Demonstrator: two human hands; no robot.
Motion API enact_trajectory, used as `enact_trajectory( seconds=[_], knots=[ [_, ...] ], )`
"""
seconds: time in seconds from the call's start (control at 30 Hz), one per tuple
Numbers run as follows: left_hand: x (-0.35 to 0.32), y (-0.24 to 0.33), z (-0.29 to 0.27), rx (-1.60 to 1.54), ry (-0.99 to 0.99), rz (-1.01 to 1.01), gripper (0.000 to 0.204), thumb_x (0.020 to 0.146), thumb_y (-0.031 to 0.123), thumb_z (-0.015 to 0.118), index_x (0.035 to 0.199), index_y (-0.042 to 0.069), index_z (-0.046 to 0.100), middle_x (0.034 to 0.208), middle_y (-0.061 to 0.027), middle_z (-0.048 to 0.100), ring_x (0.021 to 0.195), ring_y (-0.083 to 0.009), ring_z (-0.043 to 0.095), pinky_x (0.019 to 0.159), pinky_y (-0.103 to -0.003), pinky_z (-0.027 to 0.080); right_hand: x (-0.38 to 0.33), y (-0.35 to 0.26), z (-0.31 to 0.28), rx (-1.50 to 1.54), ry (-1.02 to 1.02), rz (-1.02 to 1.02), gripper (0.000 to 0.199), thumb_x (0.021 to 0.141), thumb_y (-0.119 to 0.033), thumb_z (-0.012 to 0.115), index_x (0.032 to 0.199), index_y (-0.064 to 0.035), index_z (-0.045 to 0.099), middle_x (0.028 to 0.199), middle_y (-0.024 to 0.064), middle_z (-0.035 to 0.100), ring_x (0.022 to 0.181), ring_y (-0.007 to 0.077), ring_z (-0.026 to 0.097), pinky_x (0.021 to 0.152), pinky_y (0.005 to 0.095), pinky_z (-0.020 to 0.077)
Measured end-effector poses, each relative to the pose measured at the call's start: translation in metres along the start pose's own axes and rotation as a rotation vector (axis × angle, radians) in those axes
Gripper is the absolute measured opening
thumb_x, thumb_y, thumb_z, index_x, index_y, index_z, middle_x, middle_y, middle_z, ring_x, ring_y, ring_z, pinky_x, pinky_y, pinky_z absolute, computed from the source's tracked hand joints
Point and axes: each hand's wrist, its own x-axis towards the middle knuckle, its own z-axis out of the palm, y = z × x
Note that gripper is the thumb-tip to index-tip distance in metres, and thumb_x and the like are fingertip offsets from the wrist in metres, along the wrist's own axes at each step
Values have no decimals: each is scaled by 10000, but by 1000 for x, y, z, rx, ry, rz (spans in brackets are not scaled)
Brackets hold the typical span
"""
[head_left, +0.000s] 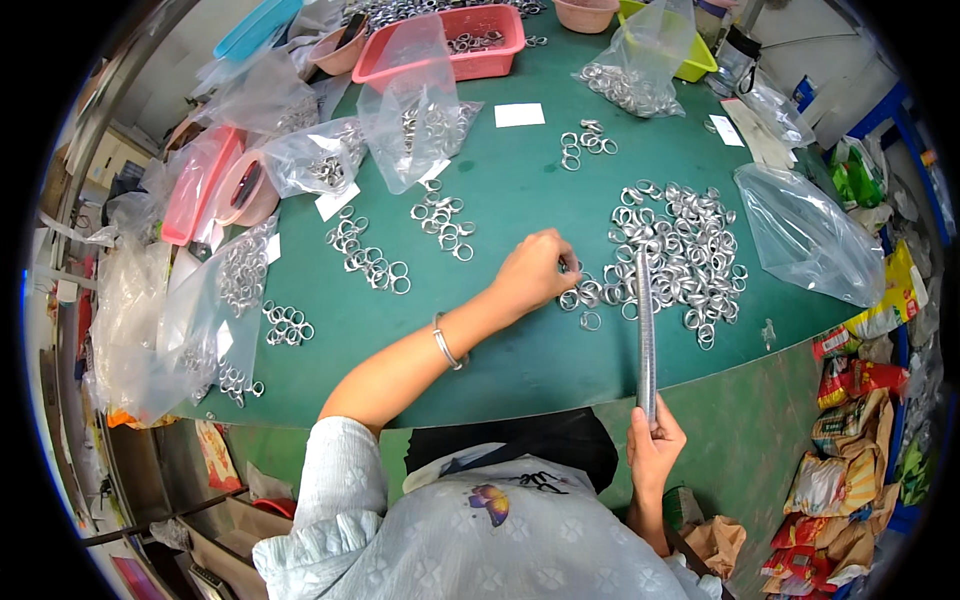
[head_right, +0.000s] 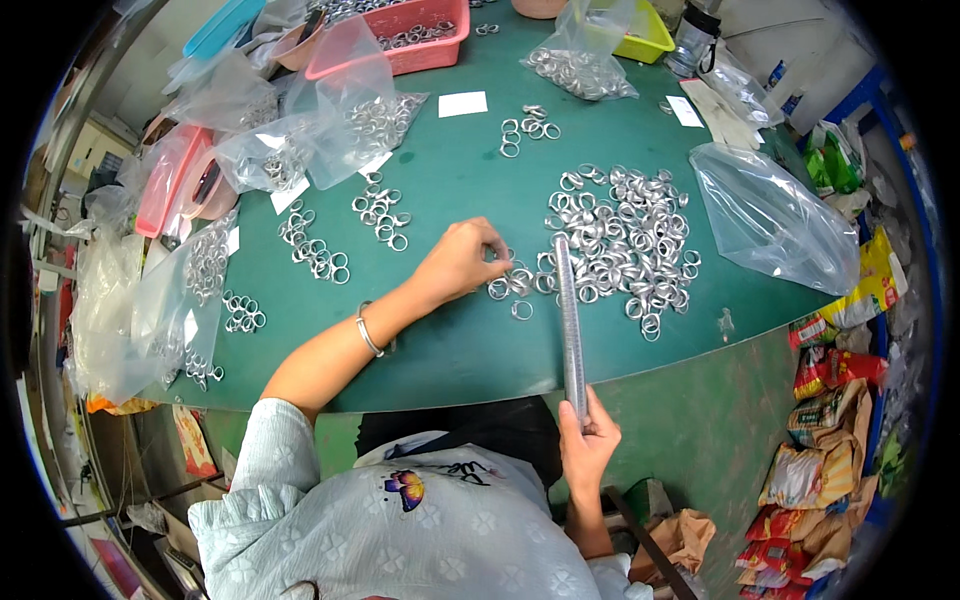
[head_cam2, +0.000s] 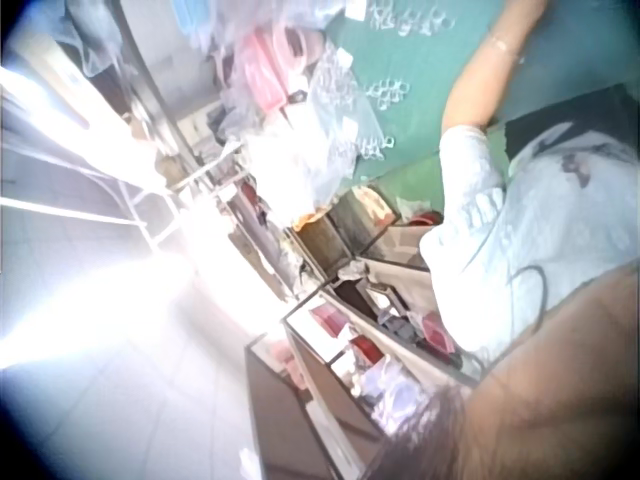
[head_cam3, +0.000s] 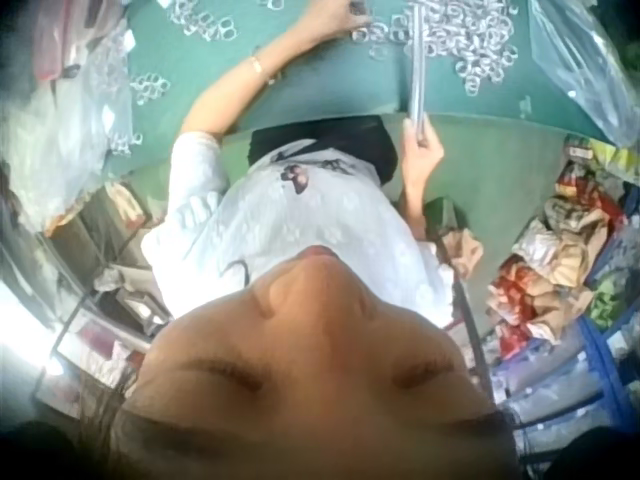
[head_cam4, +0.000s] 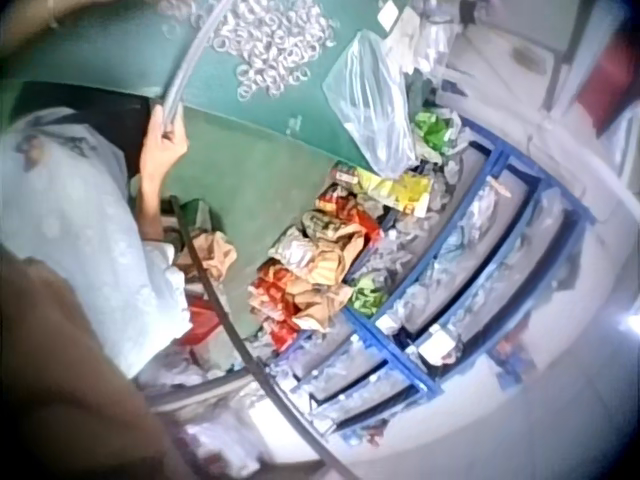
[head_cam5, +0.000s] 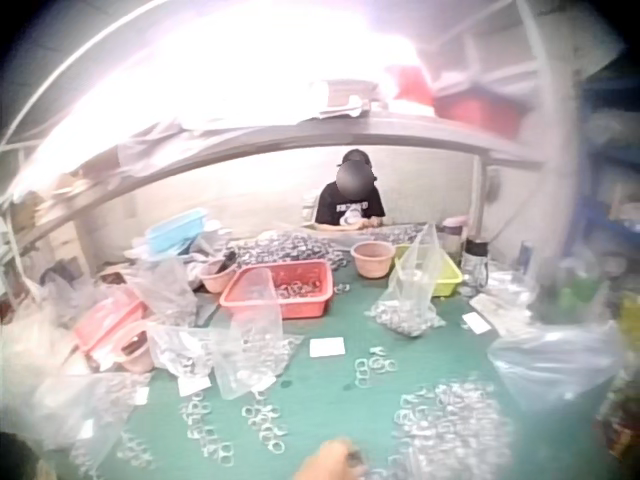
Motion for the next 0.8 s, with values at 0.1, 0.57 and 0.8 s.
enact_trajectory(
  seconds=[0.1,0.57,0.8],
  knots=[
    [-5,1,-11,-388,-2,-82,132,765,81,665,830,-26,624,931,-114,609,820,-153,614,720,-246,481,-1,1,-1,20,-4,36,333,802,0,609,1123,66,551,602,-56,458,478,-4,366,415,153,259],
    [-66,23,-49,-977,-150,-105,298,743,-84,606,1039,-78,566,989,-167,621,950,-210,604,855,-297,484,2,-18,-8,-337,-311,-177,334,705,2,689,1020,65,599,657,4,550,561,21,434,511,164,364],
    [-83,42,-30,-1063,-345,-162,254,663,-5,725,900,-44,639,963,-126,633,885,-191,607,810,-300,489,4,-51,1,-385,-384,-240,333,690,13,691,1005,66,597,658,68,561,568,56,480,537,206,418]
  ],
)
